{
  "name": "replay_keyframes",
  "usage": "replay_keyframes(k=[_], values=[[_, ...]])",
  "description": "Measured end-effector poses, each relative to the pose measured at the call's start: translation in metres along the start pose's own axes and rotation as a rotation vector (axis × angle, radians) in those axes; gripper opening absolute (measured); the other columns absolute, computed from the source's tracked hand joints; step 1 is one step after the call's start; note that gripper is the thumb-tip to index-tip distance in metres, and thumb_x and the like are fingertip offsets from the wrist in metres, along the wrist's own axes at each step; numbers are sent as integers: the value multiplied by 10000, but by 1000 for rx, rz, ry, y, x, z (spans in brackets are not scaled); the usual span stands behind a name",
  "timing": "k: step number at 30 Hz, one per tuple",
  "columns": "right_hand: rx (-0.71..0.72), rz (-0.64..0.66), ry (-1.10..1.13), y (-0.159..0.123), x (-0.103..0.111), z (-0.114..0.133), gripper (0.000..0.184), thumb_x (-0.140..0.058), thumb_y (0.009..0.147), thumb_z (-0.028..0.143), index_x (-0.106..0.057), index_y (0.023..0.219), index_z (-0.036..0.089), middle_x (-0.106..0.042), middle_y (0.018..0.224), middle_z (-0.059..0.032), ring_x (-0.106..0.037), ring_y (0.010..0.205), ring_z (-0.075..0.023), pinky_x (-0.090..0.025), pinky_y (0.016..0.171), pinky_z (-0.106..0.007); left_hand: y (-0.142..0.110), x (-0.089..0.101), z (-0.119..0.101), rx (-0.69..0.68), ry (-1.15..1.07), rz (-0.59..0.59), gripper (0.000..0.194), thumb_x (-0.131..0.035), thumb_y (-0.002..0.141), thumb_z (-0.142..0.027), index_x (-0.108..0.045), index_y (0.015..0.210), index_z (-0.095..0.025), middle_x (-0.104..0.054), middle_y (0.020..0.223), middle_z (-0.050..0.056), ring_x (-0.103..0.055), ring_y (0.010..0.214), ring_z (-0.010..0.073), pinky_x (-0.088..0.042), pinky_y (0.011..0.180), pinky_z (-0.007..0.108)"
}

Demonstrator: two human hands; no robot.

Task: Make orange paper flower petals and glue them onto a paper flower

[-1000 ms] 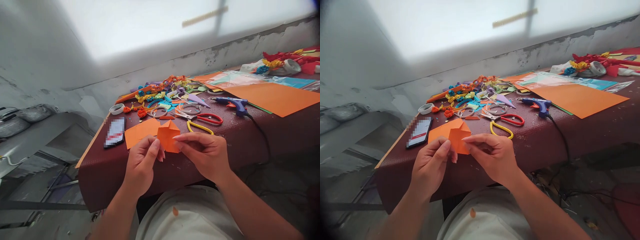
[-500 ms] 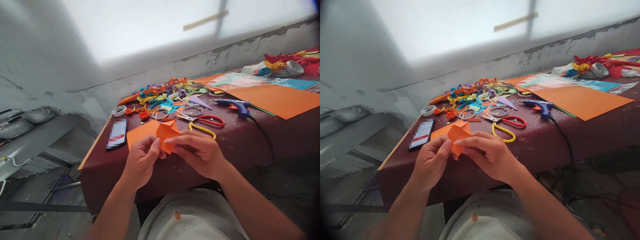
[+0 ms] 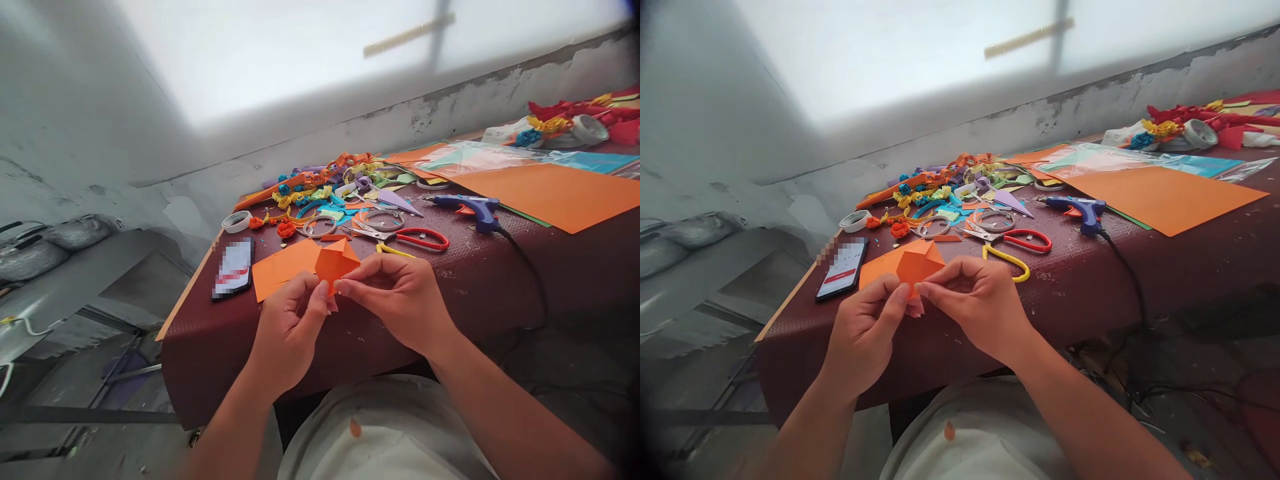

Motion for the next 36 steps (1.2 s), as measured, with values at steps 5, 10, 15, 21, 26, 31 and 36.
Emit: replay_keyframes(k=[5, 10, 15, 21, 26, 31, 36], values=[[-16, -18, 23, 1, -1, -1, 341, -983, 596, 422, -746, 708, 203, -782, 709, -29, -750, 619, -193, -633, 567, -270, -1, -7, 1, 18, -32, 0, 309, -577, 1012, -408, -628, 789, -200, -596, 738, -2, -555, 694, 138, -451, 656, 247], [-11, -41, 22, -2, -1, -1, 392, -977, 595, 464, -698, 693, 207, -766, 694, -26, -739, 617, -200, -619, 551, -287, -1, -9, 5, 25, -128, -53, 306, -602, 1000, -393, -632, 769, -195, -612, 735, 2, -565, 685, 135, -475, 668, 244], [12, -62, 55, -4, -2, -1, 402, -980, 611, 428, -656, 708, 209, -746, 688, -10, -733, 620, -186, -606, 563, -273, -3, -11, 12, 66, -302, -88, 299, -638, 983, -381, -620, 749, -194, -617, 712, -4, -549, 679, 132, -465, 684, 245], [10, -46, 12, -6, -3, -3, 432, -937, 700, 402, -580, 891, 249, -738, 711, 30, -726, 600, -175, -576, 548, -258, -7, -13, 14, 43, -216, -135, 311, -600, 1006, -376, -599, 749, -200, -578, 709, -13, -526, 699, 132, -442, 697, 245], [108, 50, 13, -9, 3, 7, 368, -810, 866, 337, -512, 1082, 318, -737, 833, 40, -737, 721, -170, -601, 631, -265, -9, 3, 7, 22, 4, 124, 318, -544, 1027, -386, -611, 780, -196, -580, 733, 6, -516, 691, 142, -429, 662, 259], [133, 109, -158, -5, 1, 7, 104, -821, 839, 254, -723, 860, 227, -698, 705, 12, -653, 582, -111, -547, 528, -177, -15, 18, 2, -34, -46, 36, 56, -654, 974, -280, -621, 962, -236, -645, 862, 5, -607, 771, 132, -501, 729, 242], [62, 18, -73, -5, -2, -2, 104, -883, 773, 290, -817, 838, 243, -778, 733, -18, -709, 597, -123, -581, 540, -145, -22, 14, 1, -281, -15, -79, 338, -734, 886, -96, -672, 1153, -295, -726, 1055, 35, -687, 992, 170, -561, 902, 286]])
Point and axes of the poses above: each hand's wrist, its own y-axis towards the middle knuckle, its own x-axis out of the back of the hand, z = x × y, the point moved 4 cm from there along y, towards the middle knuckle
